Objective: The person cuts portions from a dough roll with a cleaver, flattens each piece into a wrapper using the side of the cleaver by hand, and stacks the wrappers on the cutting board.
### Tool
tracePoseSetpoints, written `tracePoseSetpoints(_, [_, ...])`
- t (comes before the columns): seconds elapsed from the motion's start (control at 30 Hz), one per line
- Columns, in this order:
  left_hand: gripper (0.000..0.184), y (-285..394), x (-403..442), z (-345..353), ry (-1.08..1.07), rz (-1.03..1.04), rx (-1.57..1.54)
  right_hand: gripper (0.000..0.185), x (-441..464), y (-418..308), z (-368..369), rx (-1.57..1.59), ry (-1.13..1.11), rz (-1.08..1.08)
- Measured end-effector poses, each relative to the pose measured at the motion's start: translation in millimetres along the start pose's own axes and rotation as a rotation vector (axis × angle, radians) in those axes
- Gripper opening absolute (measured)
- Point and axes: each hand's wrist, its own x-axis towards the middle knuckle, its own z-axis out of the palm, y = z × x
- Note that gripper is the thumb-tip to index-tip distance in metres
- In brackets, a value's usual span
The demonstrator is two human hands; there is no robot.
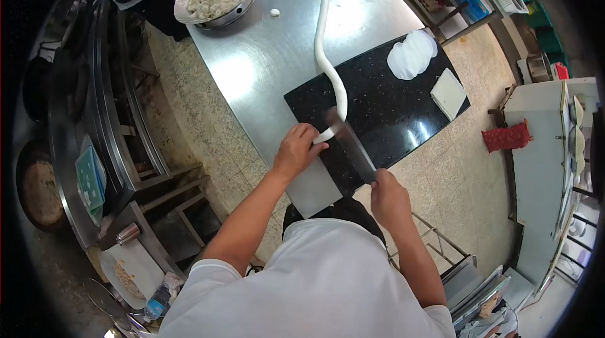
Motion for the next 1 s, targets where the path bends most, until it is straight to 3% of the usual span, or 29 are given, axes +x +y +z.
tracePoseSetpoints(0.13, [0.036, -5.9, -7.7, -0.2, -0.083, -0.013, 0.041, 0.009, -2.4, -37.8, -7.1, -0.172, -0.112, -0.055])
tracePoseSetpoints(0.27, [0.026, -7.7, -10.3, 0.1, -0.119, -0.031, 0.037, 0.008, -2.8, -24.2, 32.6, -0.147, -0.176, -0.007])
tracePoseSetpoints(0.43, [0.014, 6.0, 0.7, -14.1, -0.022, -0.177, -0.118, 0.011, -4.2, -7.7, 14.3, 0.038, -0.223, 0.078])
tracePoseSetpoints(0.5, [0.026, 4.2, -12.4, -19.2, -0.125, -0.054, 0.246, 0.013, -24.4, 23.5, 14.8, 0.097, -0.236, 0.092])
tracePoseSetpoints(0.53, [0.034, 22.6, -12.5, -22.4, -0.244, -0.075, 0.319, 0.013, -34.9, 41.2, 12.9, 0.194, -0.221, 0.098])
tracePoseSetpoints(0.57, [0.034, 36.9, -17.5, -16.6, -0.237, -0.081, 0.327, 0.012, -45.7, 58.2, 9.6, 0.294, -0.208, 0.096])
tracePoseSetpoints(0.6, [0.030, 53.0, -19.0, -7.8, -0.382, 0.015, 0.341, 0.012, -59.2, 70.9, 4.8, 0.301, -0.204, 0.083])
tracePoseSetpoints(0.63, [0.026, 67.4, -17.4, 2.9, -0.526, 0.114, 0.358, 0.013, -74.0, 83.3, 1.2, 0.423, -0.116, 0.144])
tracePoseSetpoints(0.7, [0.031, 73.7, -29.8, 46.9, -0.359, 0.426, 0.515, 0.014, -91.8, 107.4, -9.8, 0.558, -0.034, 0.209])
tracePoseSetpoints(0.73, [0.055, 71.8, -27.6, 63.6, -0.448, 0.423, 0.538, 0.015, -100.5, 115.8, -22.3, 0.619, 0.032, 0.284])
tracePoseSetpoints(0.77, [0.055, 69.4, -25.7, 77.7, -0.462, 0.421, 0.543, 0.017, -105.7, 123.9, -35.0, 0.679, 0.102, 0.361])
tracePoseSetpoints(0.8, [0.057, 74.7, -9.4, 88.3, -0.433, 0.378, 0.518, 0.017, -103.0, 133.7, -48.9, 0.690, 0.107, 0.365])
tracePoseSetpoints(0.87, [0.062, 82.1, 15.0, 104.9, -0.458, 0.315, 0.535, 0.019, -86.1, 152.8, -69.8, 0.903, 0.326, 0.312])
tracePoseSetpoints(0.97, [0.063, 89.6, 42.0, 117.2, -0.538, 0.350, 0.500, 0.023, 3.7, 180.9, -64.2, 1.084, 0.623, 0.209])
tracePoseSetpoints(1.0, [0.063, 90.9, 49.8, 120.3, -0.565, 0.346, 0.501, 0.024, 36.5, 208.7, -44.9, 0.963, 0.623, 0.230])
